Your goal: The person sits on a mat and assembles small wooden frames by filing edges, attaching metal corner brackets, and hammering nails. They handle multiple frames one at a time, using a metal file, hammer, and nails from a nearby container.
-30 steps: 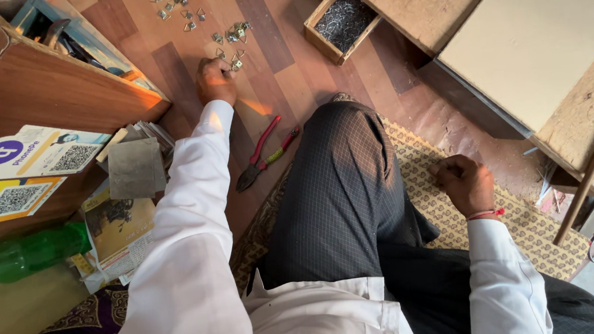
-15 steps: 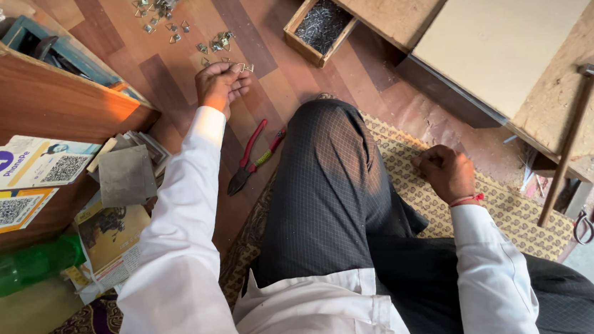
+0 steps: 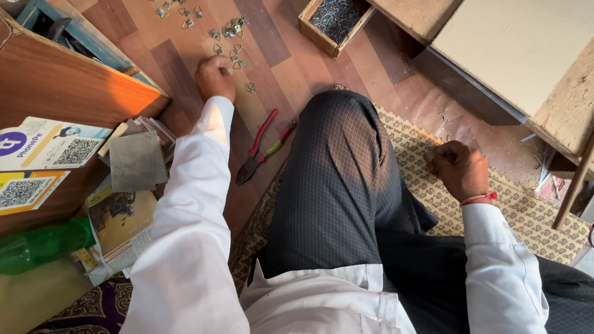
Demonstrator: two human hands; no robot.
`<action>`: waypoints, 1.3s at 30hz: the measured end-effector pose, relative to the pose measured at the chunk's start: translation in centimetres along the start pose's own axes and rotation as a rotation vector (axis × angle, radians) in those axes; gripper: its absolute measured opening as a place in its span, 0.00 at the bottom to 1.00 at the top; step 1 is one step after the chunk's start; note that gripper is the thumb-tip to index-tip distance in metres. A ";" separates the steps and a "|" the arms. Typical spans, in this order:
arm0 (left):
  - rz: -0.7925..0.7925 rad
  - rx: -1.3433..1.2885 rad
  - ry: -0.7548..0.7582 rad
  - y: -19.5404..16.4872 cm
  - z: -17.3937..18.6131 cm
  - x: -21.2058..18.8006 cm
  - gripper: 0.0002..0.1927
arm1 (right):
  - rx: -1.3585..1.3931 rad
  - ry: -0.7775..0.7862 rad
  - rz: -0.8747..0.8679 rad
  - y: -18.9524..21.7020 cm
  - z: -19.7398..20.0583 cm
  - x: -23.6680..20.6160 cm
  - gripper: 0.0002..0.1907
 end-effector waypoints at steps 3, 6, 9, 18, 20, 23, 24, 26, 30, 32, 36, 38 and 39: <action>-0.106 0.079 0.088 -2.0 -0.5 1.0 0.13 | -0.004 -0.019 0.007 -0.1 0.0 0.0 0.12; -0.052 0.225 0.387 -2.0 -2.8 1.3 0.11 | -0.017 -0.039 0.036 -0.1 0.0 0.1 0.12; -0.043 0.234 0.383 -1.7 -3.2 1.6 0.10 | -0.017 -0.048 0.030 -0.3 -0.1 0.1 0.12; 0.015 -0.425 0.235 -5.2 -4.9 4.2 0.06 | 0.099 -0.049 0.047 -0.4 -0.1 0.4 0.09; 0.004 -0.865 0.299 -10.4 -7.2 4.7 0.02 | -0.020 -0.050 0.117 0.6 -0.3 0.2 0.10; 0.053 -1.198 0.569 -20.6 -12.2 2.2 0.02 | 0.329 -0.101 0.154 1.9 1.1 -0.5 0.13; -0.023 -1.176 0.614 -24.1 -13.4 0.6 0.03 | 0.603 -0.046 0.142 2.3 1.4 -0.6 0.15; -0.349 -1.065 0.632 -31.9 -15.5 -2.2 0.03 | 0.786 -0.105 0.087 2.8 2.5 -0.8 0.16; -0.475 -0.766 0.707 -38.9 -20.0 -7.9 0.04 | 1.144 -0.108 0.012 3.6 3.7 -0.1 0.14; -0.342 -0.719 0.775 -39.2 -22.0 -9.5 0.04 | 1.231 -0.152 -0.044 3.3 3.9 0.8 0.12; -0.167 -0.847 0.857 -37.8 -24.2 -9.7 0.04 | 1.294 -0.119 -0.098 2.7 3.0 3.0 0.08; -0.044 -0.795 1.003 -36.1 -25.5 -9.7 0.08 | 1.347 -0.113 -0.118 2.4 2.6 4.3 0.08; -0.122 -0.741 0.940 -35.7 -25.4 -8.2 0.06 | 1.375 -0.101 -0.125 2.6 2.4 5.1 0.08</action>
Point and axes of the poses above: each hand's wrist, its own x-axis towards the middle knuckle, its own z-axis out of the back of the hand, y = z × x, the point moved 8 cm from there along x, towards the middle knuckle, and after that the axes turned 14 degrees about -z, right-handed, at the moved point
